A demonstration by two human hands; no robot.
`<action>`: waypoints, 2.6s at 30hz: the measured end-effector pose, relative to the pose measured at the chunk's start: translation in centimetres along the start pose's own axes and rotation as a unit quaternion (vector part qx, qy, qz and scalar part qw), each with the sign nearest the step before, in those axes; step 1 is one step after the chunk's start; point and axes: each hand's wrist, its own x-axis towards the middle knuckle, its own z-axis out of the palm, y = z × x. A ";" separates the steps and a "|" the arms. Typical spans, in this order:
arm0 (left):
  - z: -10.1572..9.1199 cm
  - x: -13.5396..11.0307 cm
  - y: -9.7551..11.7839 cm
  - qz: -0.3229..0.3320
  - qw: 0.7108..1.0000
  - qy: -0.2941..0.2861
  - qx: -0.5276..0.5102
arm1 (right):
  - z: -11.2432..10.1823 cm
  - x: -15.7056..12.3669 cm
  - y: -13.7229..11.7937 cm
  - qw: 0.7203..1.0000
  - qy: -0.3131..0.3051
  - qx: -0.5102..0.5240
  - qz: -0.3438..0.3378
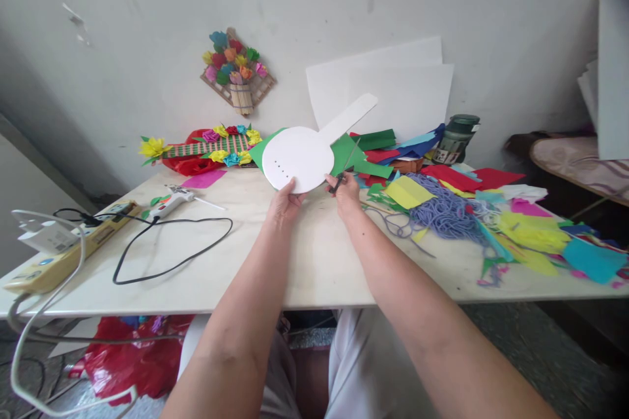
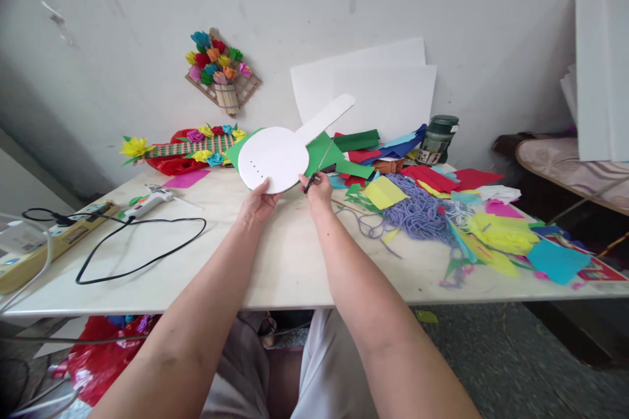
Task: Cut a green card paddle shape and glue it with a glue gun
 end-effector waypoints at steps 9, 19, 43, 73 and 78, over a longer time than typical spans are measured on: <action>0.2 -0.5 -0.1 0.003 0.999 -0.035 0.021 | -0.4 0.5 0.1 1.000 -0.003 0.007 -0.029; -0.4 -0.4 1.2 0.011 1.000 0.005 -0.004 | -1.3 1.1 -0.7 1.000 0.002 -0.002 -0.023; -1.4 0.9 2.6 0.075 0.995 0.032 -0.056 | -3.8 0.5 -2.7 0.882 -0.434 -0.172 0.054; -2.0 0.9 2.9 0.000 1.000 0.025 0.011 | -3.5 -0.2 -3.1 0.783 -0.501 -0.356 0.094; -2.2 1.1 2.9 -0.018 0.999 0.024 0.017 | -3.3 -0.2 -3.1 0.782 -0.497 -0.361 0.104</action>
